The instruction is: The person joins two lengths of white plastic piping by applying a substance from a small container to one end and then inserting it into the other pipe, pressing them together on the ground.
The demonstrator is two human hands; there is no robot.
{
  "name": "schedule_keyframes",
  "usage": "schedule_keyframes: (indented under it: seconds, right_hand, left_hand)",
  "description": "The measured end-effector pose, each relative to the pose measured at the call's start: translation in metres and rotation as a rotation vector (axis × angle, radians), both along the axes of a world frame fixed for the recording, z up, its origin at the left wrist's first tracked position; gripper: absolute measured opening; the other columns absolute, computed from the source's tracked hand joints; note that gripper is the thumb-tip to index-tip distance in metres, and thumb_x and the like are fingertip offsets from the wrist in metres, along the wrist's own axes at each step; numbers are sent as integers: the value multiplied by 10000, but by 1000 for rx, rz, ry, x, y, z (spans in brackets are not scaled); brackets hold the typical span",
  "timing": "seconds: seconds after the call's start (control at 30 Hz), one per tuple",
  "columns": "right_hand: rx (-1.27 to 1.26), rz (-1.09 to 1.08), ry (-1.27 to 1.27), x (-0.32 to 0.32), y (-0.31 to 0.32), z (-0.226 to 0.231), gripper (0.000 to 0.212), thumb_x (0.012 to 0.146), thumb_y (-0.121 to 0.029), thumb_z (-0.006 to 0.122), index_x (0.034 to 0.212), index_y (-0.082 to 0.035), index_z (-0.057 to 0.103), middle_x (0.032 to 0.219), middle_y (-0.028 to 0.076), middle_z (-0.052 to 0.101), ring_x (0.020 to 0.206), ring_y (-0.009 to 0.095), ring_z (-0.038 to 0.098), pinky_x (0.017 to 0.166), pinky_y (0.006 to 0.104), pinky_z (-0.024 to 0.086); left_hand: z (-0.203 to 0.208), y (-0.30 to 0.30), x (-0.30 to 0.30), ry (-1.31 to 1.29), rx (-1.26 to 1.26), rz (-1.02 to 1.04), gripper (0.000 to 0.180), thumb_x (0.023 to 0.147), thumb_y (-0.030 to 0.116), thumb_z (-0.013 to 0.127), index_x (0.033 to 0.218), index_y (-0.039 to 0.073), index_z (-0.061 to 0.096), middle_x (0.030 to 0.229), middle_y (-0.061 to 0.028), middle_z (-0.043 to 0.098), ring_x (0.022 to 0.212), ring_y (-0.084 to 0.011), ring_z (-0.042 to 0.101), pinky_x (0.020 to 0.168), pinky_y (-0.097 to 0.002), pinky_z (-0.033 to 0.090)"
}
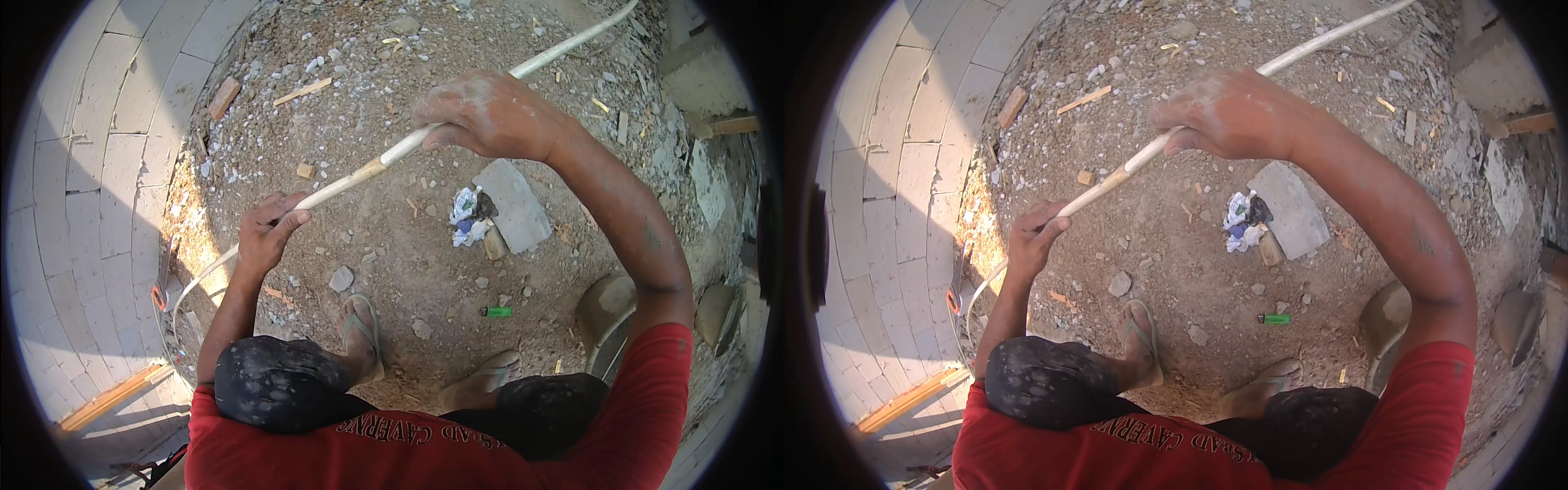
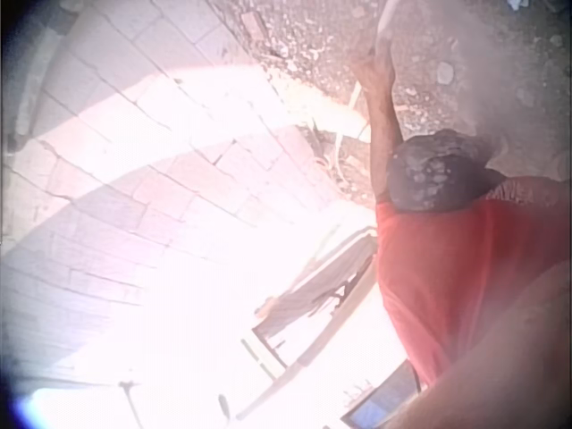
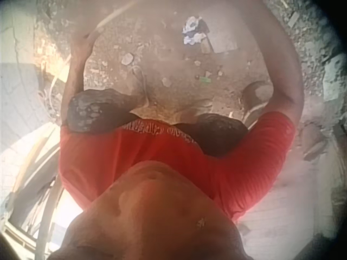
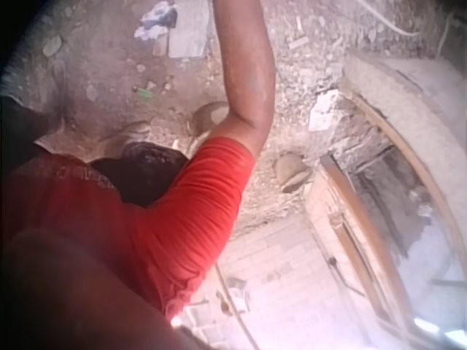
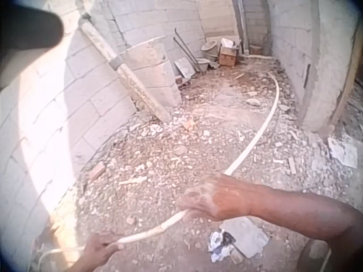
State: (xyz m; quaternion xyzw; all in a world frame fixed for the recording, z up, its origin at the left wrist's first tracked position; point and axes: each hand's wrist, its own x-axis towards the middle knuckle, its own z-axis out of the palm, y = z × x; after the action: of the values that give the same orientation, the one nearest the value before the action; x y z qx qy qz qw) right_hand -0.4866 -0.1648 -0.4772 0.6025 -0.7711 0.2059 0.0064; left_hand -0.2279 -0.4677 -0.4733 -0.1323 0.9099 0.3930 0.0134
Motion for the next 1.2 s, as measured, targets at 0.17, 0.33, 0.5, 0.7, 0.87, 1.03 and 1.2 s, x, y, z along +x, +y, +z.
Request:
schedule_keyframes:
  seconds: [0.17,0.33,0.5,0.7,0.87,1.03,1.2]
  right_hand:
    - [-225,91,50,-1,-1,-16,320,920,-431,643,1101,-189,748,921,40,722,906,231,685,829,416,546]
    - [-232,12,-46,7,-6,-13,305,912,-405,662,1118,-197,748,991,1,731,955,218,680,888,398,539]
    - [-182,-15,-24,11,-1,-17,305,919,-406,658,1120,-193,744,1037,13,731,1007,225,676,944,397,527]
    - [-230,9,-41,12,1,-21,291,937,-395,662,1122,-188,750,1062,35,736,1038,244,679,967,406,527]
    - [-137,29,-80,9,7,-10,307,963,-408,639,1105,-167,767,1072,53,754,1062,266,692,945,432,544]
    - [83,35,-197,8,3,-3,356,985,-437,606,1082,-140,776,1073,88,755,1042,304,703,938,435,548]
    - [-6,-26,-121,17,8,1,376,981,-456,601,1093,-141,773,1075,103,753,1040,306,703,944,453,543]
  left_hand:
    - [5,-1,-1,-32,42,3,320,922,219,758,1186,37,751,771,-37,596,707,-128,520,628,-287,398]
    - [7,-11,2,-5,53,-56,311,958,228,718,1181,12,740,856,-75,692,750,-150,594,685,-288,462]
    - [5,-13,2,-8,67,-107,319,964,240,713,1165,-6,739,873,-91,712,760,-159,612,695,-296,478]
    - [2,-10,6,-33,115,-103,304,955,235,726,1146,-1,749,820,-83,685,740,-151,599,665,-303,465]
    - [2,2,2,-28,61,-56,305,926,224,759,1149,15,756,777,-57,651,705,-133,565,632,-289,428]
    - [0,3,5,-18,-34,-12,307,884,210,801,1137,37,770,725,-22,601,649,-118,501,584,-294,361]
    - [4,6,2,2,-46,6,294,888,203,798,1129,37,773,732,-32,618,660,-122,524,590,-296,381]
